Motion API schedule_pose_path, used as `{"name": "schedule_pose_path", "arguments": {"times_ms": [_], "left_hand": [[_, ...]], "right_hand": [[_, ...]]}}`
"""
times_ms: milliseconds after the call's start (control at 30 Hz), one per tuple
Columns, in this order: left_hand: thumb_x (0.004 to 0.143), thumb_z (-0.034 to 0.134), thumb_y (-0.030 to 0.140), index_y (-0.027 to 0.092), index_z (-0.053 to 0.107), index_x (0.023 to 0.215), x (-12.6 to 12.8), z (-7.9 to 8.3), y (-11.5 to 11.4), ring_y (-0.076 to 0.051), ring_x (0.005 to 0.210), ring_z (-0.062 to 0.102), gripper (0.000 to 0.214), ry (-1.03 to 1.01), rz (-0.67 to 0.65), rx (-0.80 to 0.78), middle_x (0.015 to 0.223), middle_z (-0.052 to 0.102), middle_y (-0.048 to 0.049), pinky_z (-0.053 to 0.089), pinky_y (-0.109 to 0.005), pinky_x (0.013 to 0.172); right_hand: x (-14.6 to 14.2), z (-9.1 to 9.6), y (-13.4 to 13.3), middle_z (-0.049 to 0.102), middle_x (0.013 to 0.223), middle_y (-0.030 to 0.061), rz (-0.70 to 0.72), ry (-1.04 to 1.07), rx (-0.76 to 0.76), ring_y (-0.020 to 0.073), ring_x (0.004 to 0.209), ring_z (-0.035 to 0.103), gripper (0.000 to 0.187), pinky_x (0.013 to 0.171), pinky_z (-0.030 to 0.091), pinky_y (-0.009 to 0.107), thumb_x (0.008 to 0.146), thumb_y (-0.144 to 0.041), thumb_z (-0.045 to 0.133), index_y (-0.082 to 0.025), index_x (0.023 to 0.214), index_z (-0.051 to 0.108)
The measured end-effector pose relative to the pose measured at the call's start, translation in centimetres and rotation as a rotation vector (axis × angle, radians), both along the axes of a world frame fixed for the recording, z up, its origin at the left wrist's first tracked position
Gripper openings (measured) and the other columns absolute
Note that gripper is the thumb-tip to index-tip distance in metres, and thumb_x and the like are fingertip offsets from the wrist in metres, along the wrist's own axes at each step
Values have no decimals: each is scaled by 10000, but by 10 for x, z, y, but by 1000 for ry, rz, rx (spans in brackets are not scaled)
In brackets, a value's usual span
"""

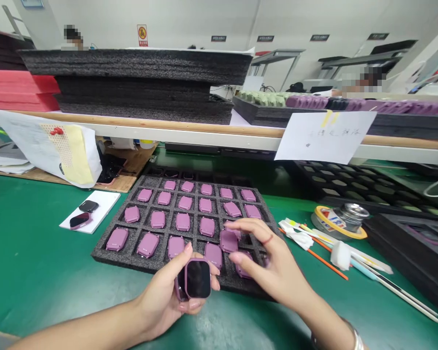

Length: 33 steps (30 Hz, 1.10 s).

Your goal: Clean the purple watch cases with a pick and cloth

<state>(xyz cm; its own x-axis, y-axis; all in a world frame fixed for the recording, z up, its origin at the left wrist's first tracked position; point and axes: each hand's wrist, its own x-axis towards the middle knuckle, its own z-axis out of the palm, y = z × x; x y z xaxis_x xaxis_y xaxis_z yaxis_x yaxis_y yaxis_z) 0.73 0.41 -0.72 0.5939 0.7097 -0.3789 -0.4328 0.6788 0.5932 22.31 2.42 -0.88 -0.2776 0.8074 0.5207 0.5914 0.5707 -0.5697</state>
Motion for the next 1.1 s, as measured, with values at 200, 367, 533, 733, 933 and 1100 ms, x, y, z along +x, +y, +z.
{"name": "schedule_pose_path", "arguments": {"times_ms": [200, 367, 533, 733, 933, 1100], "left_hand": [[757, 709, 693, 76, 697, 722, 1, -5, 2, -16, 367, 366, 617, -15, -4, -82, 582, 577, -4, 176, -185, 422], [739, 786, 600, 105, 659, 739, 3, -6, 2, -24, 406, 400, 511, -78, -7, -63, 596, 574, 10, 128, -174, 428], [762, 770, 587, 100, 706, 822, 4, -3, 0, -28, 396, 414, 494, -57, -24, -34, 675, 655, -36, 156, -188, 426], [818, 706, 594, 93, 762, 864, 2, 2, 0, -20, 374, 384, 506, -29, -49, 9, 729, 700, -76, 179, -204, 432], [834, 684, 601, 112, 761, 883, 1, 2, 0, -30, 381, 384, 497, -30, -63, 10, 745, 702, -73, 175, -211, 433], [828, 683, 620, 115, 737, 874, 0, 0, 0, -33, 390, 390, 510, -20, -49, -2, 746, 700, -73, 164, -208, 426]], "right_hand": [[-38, 7, -29, 670, 1112, 58, 270, 106, 76, 190, 1057, 656, 213, 899, 546, 281, 851, -274, 781, -240, 960, 602], [-44, 7, -32, 690, 1078, 61, 232, 176, 79, 179, 1024, 667, 90, 874, 555, 281, 892, -138, 679, -222, 895, 650], [-38, 9, -26, 711, 836, 20, 55, 432, 44, 145, 817, 700, 92, 710, 584, 225, 891, -185, 702, -236, 815, 711], [-23, 11, -19, 761, 842, 24, -173, 827, -94, 120, 557, 725, 188, 623, 651, 245, 907, -371, 715, -224, 791, 699], [-21, 12, -25, 775, 1071, 41, -176, 662, 107, 220, 987, 768, 219, 901, 659, 368, 898, -182, 701, -287, 1090, 683], [-10, 9, -36, 798, 977, 19, 20, 225, 299, 203, 887, 773, 290, 808, 667, 314, 902, -95, 667, -302, 1095, 730]]}}
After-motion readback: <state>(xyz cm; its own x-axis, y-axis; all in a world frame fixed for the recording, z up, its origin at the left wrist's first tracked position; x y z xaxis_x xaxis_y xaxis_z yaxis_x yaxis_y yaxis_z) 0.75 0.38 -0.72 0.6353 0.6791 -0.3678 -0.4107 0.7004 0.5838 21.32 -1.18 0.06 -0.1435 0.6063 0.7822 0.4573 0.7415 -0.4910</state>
